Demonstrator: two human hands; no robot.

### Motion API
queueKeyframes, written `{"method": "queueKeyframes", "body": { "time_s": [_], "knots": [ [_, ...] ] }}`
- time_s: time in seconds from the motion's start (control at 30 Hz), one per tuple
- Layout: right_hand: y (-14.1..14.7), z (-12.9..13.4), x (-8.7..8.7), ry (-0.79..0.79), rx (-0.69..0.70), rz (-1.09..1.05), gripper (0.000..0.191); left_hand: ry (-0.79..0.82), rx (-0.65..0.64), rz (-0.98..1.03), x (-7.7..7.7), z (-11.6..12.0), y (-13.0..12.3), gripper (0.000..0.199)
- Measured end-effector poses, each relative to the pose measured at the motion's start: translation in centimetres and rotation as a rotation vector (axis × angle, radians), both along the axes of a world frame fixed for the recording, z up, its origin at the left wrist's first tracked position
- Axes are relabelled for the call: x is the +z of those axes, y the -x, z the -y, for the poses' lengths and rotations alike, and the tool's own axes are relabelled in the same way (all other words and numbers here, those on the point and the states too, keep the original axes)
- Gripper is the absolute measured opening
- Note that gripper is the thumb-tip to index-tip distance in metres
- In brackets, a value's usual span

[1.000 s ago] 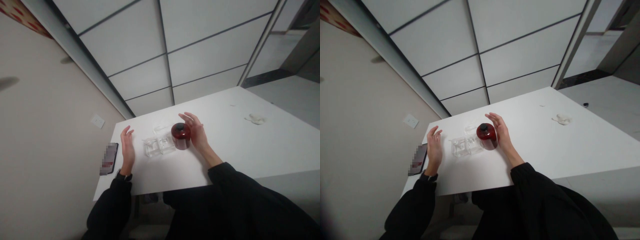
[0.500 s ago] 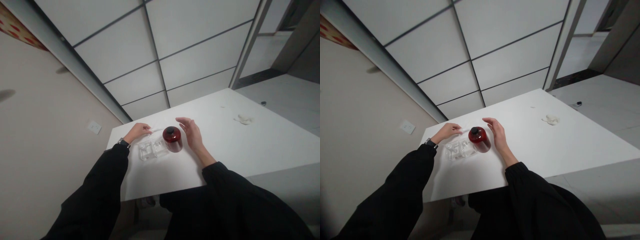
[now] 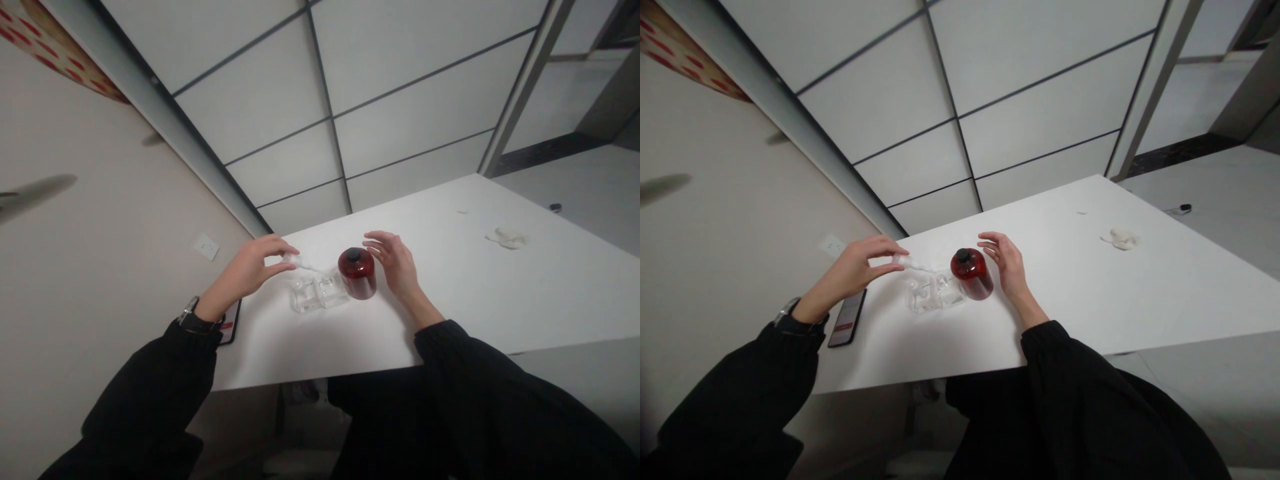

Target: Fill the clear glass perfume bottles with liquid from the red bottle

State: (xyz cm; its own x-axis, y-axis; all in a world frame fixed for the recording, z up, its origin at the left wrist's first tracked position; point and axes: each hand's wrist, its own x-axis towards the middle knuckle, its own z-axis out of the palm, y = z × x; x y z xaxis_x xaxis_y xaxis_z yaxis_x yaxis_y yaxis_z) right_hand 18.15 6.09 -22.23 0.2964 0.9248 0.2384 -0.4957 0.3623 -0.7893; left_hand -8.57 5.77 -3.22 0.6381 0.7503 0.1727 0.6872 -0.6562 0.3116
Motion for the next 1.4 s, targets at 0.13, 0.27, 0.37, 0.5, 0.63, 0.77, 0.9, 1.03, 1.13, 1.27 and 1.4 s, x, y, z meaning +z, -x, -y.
{"method": "queueKeyframes", "body": {
  "time_s": [0.13,0.27,0.37,0.5,0.63,0.77,0.9,1.03,1.13,1.27,1.4],
  "knots": [
    [0.0,0.0,0.0,0.010,-0.001,0.017,0.044,-0.057,-0.090,-0.091,-0.5,-0.1,-1.3,0.033],
    [-0.2,0.1,0.0,-0.009,0.023,0.062,0.041,-0.028,-0.086,-0.125,-1.1,-0.8,-1.9,0.038],
    [-0.3,0.2,0.1,-0.006,0.038,0.086,0.038,-0.016,-0.083,-0.145,-1.0,-1.1,-2.0,0.039],
    [-0.3,0.3,0.1,0.013,0.050,0.097,0.039,0.011,-0.153,-0.189,-1.3,-1.1,-2.3,0.037],
    [-0.2,0.1,0.0,-0.005,0.097,0.117,0.043,0.005,-0.163,-0.265,-2.8,-0.8,-3.1,0.035],
    [0.0,0.2,-0.1,-0.071,0.165,0.257,0.048,0.058,-0.090,-0.319,-4.5,-0.6,-4.3,0.030],
    [0.1,0.5,-0.1,-0.136,0.243,0.420,0.055,0.093,-0.075,-0.285,-5.0,-0.4,-4.5,0.021],
    [0.2,0.5,-0.3,-0.128,0.272,0.415,0.062,0.119,-0.064,-0.242,-5.6,-0.3,-4.5,0.042],
    [0.2,0.4,-0.5,-0.130,0.279,0.417,0.060,0.083,0.071,-0.249,-6.6,-0.2,-4.7,0.050],
    [0.1,0.5,-0.3,-0.134,0.272,0.422,0.057,0.075,0.030,-0.259,-7.2,-0.3,-4.8,0.040],
    [0.1,0.7,0.0,-0.133,0.269,0.419,0.059,0.121,-0.128,-0.171,-6.9,-0.4,-4.6,0.073]
  ]
}}
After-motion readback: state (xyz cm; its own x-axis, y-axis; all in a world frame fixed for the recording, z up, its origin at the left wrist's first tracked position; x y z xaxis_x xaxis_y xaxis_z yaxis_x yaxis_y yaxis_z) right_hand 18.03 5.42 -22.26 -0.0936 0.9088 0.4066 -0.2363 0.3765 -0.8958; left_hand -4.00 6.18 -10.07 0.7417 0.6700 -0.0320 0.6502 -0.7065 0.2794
